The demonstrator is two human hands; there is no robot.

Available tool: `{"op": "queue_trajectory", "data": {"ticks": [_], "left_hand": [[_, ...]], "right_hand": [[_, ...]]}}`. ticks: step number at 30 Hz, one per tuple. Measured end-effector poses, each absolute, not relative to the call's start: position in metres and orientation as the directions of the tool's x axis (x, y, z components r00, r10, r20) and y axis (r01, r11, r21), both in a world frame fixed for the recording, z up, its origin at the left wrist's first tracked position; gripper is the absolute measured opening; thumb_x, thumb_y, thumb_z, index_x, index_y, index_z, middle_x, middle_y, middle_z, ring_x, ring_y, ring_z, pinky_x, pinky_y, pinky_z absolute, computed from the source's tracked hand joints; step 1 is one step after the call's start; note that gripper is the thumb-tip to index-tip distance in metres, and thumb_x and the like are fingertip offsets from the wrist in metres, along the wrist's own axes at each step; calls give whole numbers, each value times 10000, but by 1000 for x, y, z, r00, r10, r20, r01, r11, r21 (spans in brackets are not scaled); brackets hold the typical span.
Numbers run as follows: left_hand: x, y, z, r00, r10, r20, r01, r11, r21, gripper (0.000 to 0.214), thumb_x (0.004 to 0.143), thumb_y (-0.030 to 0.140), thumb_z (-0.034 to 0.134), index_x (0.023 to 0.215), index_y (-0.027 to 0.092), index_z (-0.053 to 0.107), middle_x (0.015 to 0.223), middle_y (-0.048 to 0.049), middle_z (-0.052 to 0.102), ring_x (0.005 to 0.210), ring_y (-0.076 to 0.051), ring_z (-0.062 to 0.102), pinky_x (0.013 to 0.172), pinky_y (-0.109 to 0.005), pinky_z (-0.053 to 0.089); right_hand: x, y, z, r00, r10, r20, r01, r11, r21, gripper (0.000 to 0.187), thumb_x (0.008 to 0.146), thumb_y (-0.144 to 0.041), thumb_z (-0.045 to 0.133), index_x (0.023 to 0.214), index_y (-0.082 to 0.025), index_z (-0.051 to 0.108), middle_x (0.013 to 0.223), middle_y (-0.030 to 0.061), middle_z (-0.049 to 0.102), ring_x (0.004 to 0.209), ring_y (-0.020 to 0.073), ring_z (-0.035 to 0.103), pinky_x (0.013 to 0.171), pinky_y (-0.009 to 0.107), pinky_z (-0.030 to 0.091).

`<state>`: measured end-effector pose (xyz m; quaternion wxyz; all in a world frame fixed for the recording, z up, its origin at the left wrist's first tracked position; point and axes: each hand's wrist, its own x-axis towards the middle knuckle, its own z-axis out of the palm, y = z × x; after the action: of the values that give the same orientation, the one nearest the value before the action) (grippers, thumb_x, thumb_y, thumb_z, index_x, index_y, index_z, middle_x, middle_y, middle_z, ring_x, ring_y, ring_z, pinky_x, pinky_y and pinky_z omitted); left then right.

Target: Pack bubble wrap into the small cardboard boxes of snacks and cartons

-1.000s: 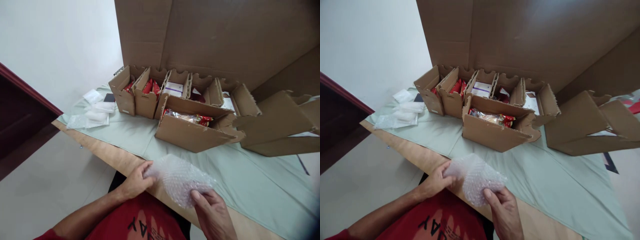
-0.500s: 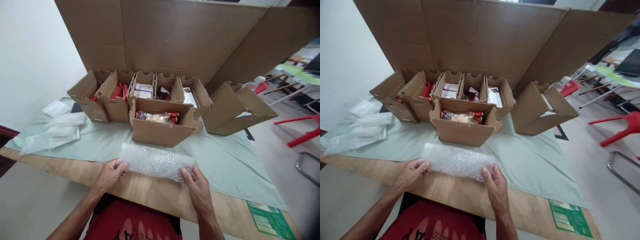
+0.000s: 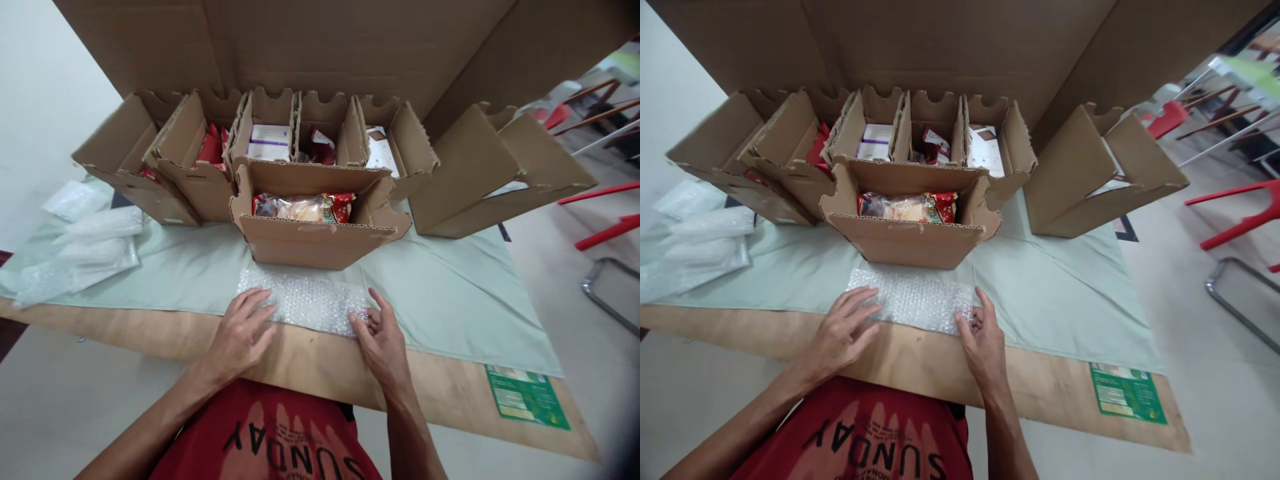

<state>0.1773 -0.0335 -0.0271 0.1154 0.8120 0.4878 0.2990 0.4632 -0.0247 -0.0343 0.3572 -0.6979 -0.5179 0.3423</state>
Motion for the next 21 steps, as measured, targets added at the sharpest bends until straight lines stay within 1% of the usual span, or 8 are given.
{"op": "queue_trajectory", "data": {"ticks": [4,8,11,13,14,16,18,21], "left_hand": [[189,-26,-35,487,839,243,710,-542,449,256,905,169,620,1153,176,685,1392,-144,651,1362,-361,522,1072,-575,495],[188,-19,-38,577,795,186,659,-588,469,251,871,126,587,1085,178,706,1397,-128,665,1380,-363,521,1096,-583,466],[186,-12,-41,615,767,183,606,-609,512,315,782,60,557,1032,181,706,1400,-118,668,1416,-356,498,1128,-590,430],[184,-9,-41,629,754,188,576,-615,539,359,722,39,542,1010,184,698,1388,-121,676,1426,-351,494,1135,-596,418],[184,-9,-40,628,752,198,564,-616,550,385,699,35,536,1017,184,693,1389,-126,673,1428,-349,494,1140,-599,411],[182,-13,-34,612,755,233,540,-615,575,476,670,32,523,1097,180,673,1418,-138,648,1438,-340,482,1161,-606,387],[179,-24,-24,607,755,250,501,-607,617,640,656,38,515,1275,173,606,1466,-143,605,1463,-322,450,1199,-606,349],[175,-49,-11,648,729,222,426,-588,687,861,665,80,551,1509,183,412,1542,-142,526,1506,-313,386,1244,-606,295]], "right_hand": [[463,-38,-25,174,978,-113,377,-172,-910,681,910,-436,636,1507,-159,460,743,-38,564,626,138,559,618,285,508],[469,-69,-11,-1,987,-158,359,-147,-922,652,966,-398,614,1568,-237,422,702,-50,560,547,117,531,528,237,473],[473,-88,-2,-228,955,-187,417,-78,-906,478,974,-399,614,1435,-278,610,862,31,719,683,155,652,618,269,545],[473,-96,3,-346,918,-192,397,-42,-917,338,954,-415,647,1251,-284,741,987,70,766,818,192,704,729,306,576],[472,-98,5,-389,901,-194,362,-44,-931,301,943,-428,663,1187,-285,768,988,73,771,833,197,709,751,310,575],[467,-101,7,-464,862,-203,240,-98,-966,322,927,-472,683,1180,-290,764,897,55,760,772,181,696,727,294,559],[460,-104,7,-520,828,-210,93,-190,-977,433,904,-540,696,1265,-302,721,870,41,743,757,173,685,704,281,545],[448,-106,7,-553,803,-220,-42,-290,-956,605,871,-621,706,1391,-320,638,1059,67,745,891,192,697,808,313,551]]}}
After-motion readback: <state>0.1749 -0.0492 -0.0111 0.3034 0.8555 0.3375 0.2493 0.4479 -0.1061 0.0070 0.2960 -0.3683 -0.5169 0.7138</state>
